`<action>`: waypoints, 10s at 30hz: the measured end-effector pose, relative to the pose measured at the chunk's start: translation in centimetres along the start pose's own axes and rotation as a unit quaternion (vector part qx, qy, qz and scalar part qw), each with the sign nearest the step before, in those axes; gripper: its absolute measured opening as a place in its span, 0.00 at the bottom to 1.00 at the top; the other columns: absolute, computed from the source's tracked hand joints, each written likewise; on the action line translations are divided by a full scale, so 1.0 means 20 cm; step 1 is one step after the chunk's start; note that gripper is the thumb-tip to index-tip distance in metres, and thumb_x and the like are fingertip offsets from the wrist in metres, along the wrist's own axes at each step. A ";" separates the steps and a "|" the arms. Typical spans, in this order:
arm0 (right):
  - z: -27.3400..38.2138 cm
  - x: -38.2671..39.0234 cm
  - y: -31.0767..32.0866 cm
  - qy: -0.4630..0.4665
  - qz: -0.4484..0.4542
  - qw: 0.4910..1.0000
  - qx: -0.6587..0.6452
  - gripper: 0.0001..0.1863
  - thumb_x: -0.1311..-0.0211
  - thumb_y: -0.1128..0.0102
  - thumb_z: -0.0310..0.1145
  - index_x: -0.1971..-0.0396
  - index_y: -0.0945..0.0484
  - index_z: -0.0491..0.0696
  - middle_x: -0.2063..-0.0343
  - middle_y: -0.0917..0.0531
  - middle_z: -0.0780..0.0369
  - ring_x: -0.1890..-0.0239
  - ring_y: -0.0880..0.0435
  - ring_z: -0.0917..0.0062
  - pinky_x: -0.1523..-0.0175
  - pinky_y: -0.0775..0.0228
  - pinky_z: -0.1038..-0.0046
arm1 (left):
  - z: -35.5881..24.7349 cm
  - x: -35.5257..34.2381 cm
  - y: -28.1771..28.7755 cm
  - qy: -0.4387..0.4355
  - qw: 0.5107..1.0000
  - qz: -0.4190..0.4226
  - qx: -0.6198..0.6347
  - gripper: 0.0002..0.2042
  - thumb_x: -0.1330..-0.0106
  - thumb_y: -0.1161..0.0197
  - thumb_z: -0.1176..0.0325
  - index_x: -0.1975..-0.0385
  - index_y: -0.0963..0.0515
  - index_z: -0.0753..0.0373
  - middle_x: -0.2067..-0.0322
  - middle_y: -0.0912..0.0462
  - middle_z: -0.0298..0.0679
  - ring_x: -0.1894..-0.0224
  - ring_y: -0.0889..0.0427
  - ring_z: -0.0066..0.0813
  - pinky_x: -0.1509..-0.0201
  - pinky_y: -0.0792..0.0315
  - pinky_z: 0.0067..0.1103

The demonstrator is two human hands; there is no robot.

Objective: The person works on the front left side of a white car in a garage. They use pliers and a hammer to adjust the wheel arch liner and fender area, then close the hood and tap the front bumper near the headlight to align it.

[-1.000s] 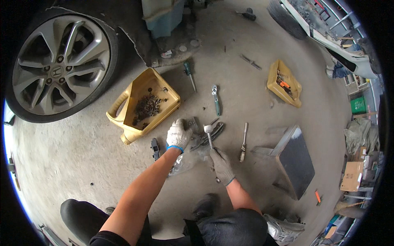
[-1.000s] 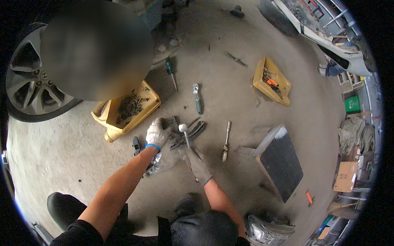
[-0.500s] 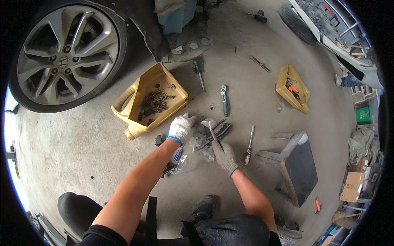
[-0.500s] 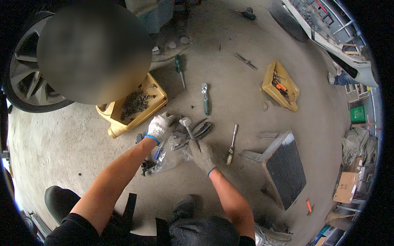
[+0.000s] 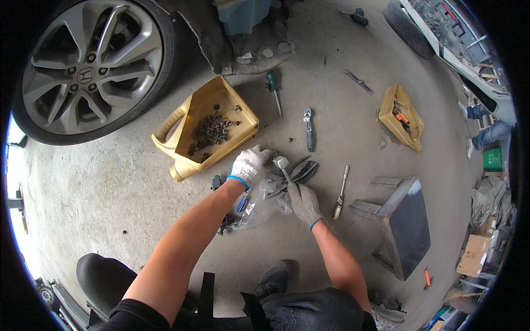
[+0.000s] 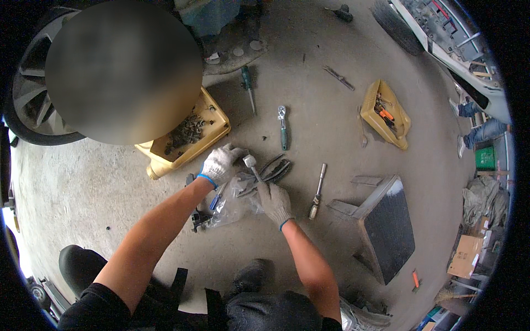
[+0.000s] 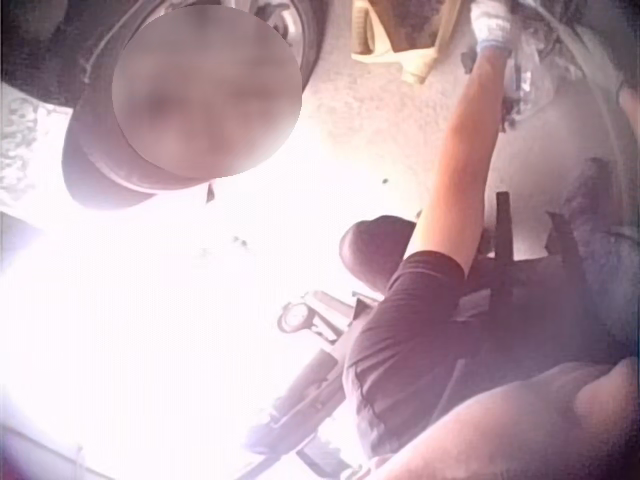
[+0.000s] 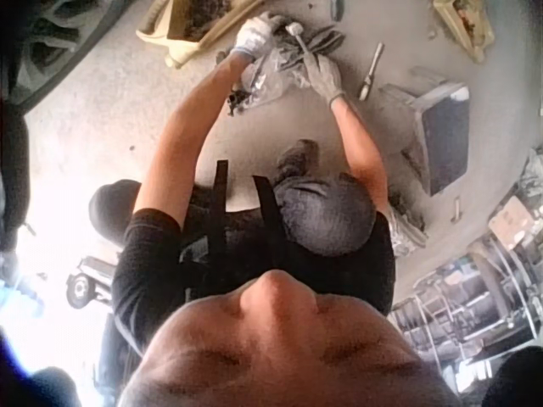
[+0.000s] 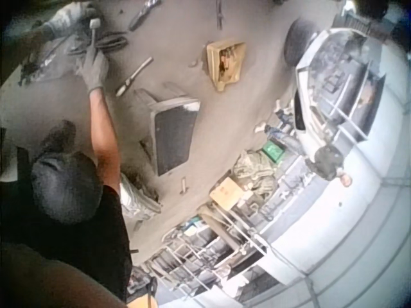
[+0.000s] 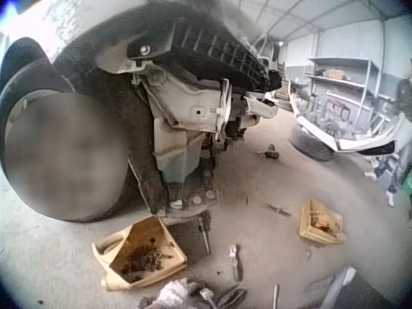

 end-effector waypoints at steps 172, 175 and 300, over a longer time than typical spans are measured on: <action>0.07 0.70 0.09 -0.040 -0.322 0.934 0.150 0.13 0.34 0.42 0.33 0.54 0.23 0.43 0.59 0.18 0.49 0.61 0.18 0.50 0.53 0.25 0.55 | -0.40 0.59 0.56 0.025 0.593 0.022 0.804 0.19 0.37 0.28 0.58 0.57 0.25 0.66 0.69 0.19 0.38 0.68 0.20 0.29 0.60 0.25 0.24; 0.70 0.57 0.43 0.140 -0.290 0.946 -0.036 0.20 0.37 0.42 0.27 0.45 0.26 0.42 0.53 0.19 0.50 0.58 0.17 0.54 0.50 0.23 0.58 | -0.44 0.67 0.67 -0.001 0.593 0.033 0.805 0.20 0.38 0.28 0.58 0.55 0.25 0.67 0.68 0.19 0.38 0.68 0.20 0.29 0.61 0.24 0.25; 2.46 0.75 0.41 0.619 -0.117 0.753 0.190 0.21 0.49 0.34 0.28 0.51 0.18 0.48 0.79 0.27 0.67 0.83 0.24 0.77 0.80 0.32 0.73 | -0.28 1.59 2.05 -0.107 0.950 -0.259 0.141 0.18 0.27 0.40 0.66 0.43 0.25 0.71 0.53 0.13 0.47 0.56 0.11 0.35 0.54 0.17 0.28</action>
Point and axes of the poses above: each hand's wrist, its own x-axis away from the middle knuckle, its own y-axis out of the back of the hand, z = x × y, the point moved 4 cm from there along -x, towards the middle knuckle
